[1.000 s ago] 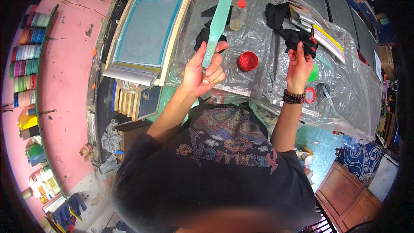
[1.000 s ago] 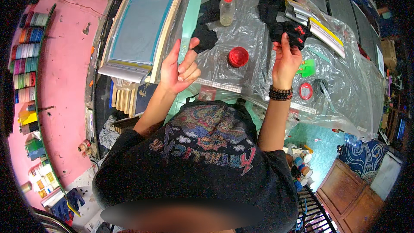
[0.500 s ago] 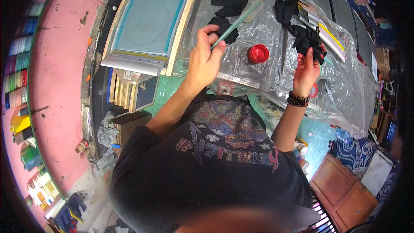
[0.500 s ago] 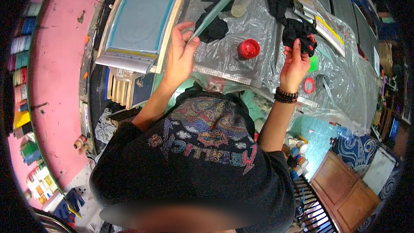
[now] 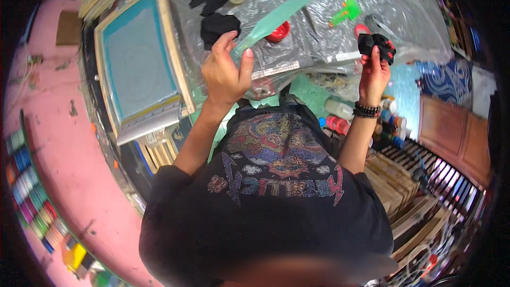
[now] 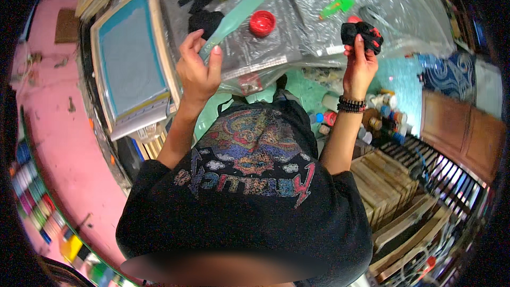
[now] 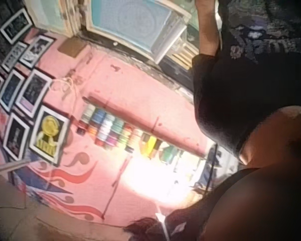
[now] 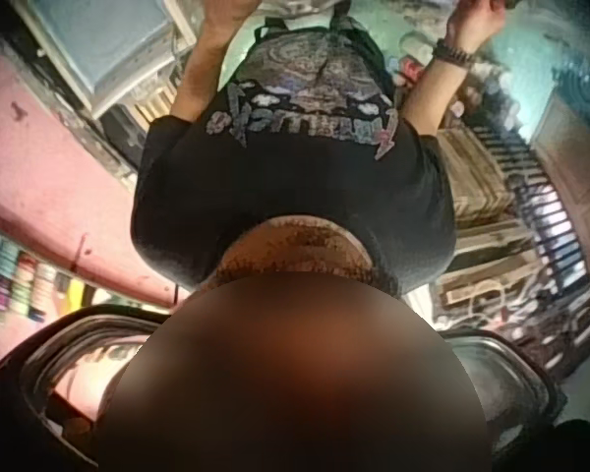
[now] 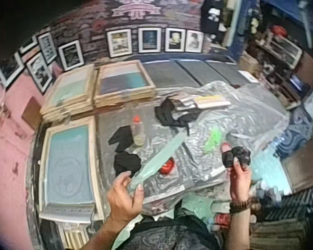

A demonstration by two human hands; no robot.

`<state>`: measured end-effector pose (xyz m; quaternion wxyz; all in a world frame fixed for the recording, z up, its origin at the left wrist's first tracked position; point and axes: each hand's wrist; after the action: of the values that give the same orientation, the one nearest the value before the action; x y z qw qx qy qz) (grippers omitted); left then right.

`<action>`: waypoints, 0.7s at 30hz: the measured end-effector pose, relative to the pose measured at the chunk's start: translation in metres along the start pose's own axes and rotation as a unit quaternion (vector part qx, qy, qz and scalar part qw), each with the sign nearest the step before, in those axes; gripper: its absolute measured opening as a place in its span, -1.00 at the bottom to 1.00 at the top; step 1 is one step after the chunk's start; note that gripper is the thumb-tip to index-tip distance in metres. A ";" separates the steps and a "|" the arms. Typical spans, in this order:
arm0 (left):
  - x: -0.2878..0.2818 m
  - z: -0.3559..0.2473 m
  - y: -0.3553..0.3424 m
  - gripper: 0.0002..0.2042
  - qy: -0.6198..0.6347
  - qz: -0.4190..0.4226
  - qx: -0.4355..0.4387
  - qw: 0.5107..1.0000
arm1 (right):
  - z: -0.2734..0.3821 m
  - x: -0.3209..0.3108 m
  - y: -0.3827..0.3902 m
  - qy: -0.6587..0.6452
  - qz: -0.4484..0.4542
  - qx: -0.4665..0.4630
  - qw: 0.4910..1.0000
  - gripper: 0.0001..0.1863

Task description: Mixing red screen-printing ink in a plastic container using a spatula.

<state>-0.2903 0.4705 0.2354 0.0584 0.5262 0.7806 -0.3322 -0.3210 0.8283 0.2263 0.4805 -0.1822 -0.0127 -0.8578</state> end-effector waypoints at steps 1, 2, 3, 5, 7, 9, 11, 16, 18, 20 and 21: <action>0.007 -0.003 0.001 -0.55 0.017 0.008 -0.018 1.000 | 0.002 -0.011 -0.001 -0.001 -0.014 -0.001 1.000 -0.83; 0.010 -0.003 0.004 -0.54 -0.002 0.066 -0.046 0.997 | 0.006 -0.016 -0.001 -0.004 -0.018 -0.012 1.000 -0.84; 0.019 -0.003 0.006 -0.54 0.006 0.080 -0.036 0.996 | 0.010 -0.026 -0.002 -0.002 -0.019 -0.018 1.000 -0.84; 0.039 -0.003 0.009 -0.57 0.009 0.120 -0.066 0.990 | 0.016 -0.052 -0.012 0.006 -0.047 -0.044 0.998 -0.84; 0.056 -0.007 0.014 -0.57 0.007 0.164 -0.077 0.983 | 0.023 -0.079 -0.026 0.023 -0.096 -0.056 0.994 -0.85; 0.076 -0.015 0.018 -0.56 -0.069 0.260 -0.147 0.952 | 0.026 -0.117 -0.046 0.010 -0.115 -0.063 0.991 -0.87; 0.110 -0.017 0.029 -0.57 -0.079 0.257 -0.113 0.956 | 0.033 -0.136 -0.062 0.023 -0.150 -0.064 0.986 -0.86; 0.221 -0.038 0.040 -0.58 -0.134 0.274 -0.082 0.949 | 0.027 -0.215 -0.109 0.031 -0.132 -0.072 0.988 -0.79; 0.276 -0.048 0.030 -0.59 -0.166 0.294 -0.085 0.937 | 0.030 -0.248 -0.130 0.042 -0.144 -0.070 0.986 -0.79; 0.330 -0.053 0.016 -0.59 -0.184 0.281 -0.080 0.938 | 0.036 -0.276 -0.147 0.075 -0.168 -0.053 0.981 -0.78; 0.358 -0.056 0.004 -0.60 -0.195 0.272 -0.077 0.939 | 0.040 -0.287 -0.156 0.077 -0.174 -0.067 0.979 -0.79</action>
<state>-0.4299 0.7839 0.1187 0.3380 0.6369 0.6044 -0.3389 -0.3028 1.1556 0.1938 0.3099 -0.1421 0.0508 -0.9387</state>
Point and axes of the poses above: each hand's wrist, its own y-axis away from the middle knuckle, its own x-axis out of the palm, z = x × y, and after that the axes turned 10 degrees about -x, right-handed
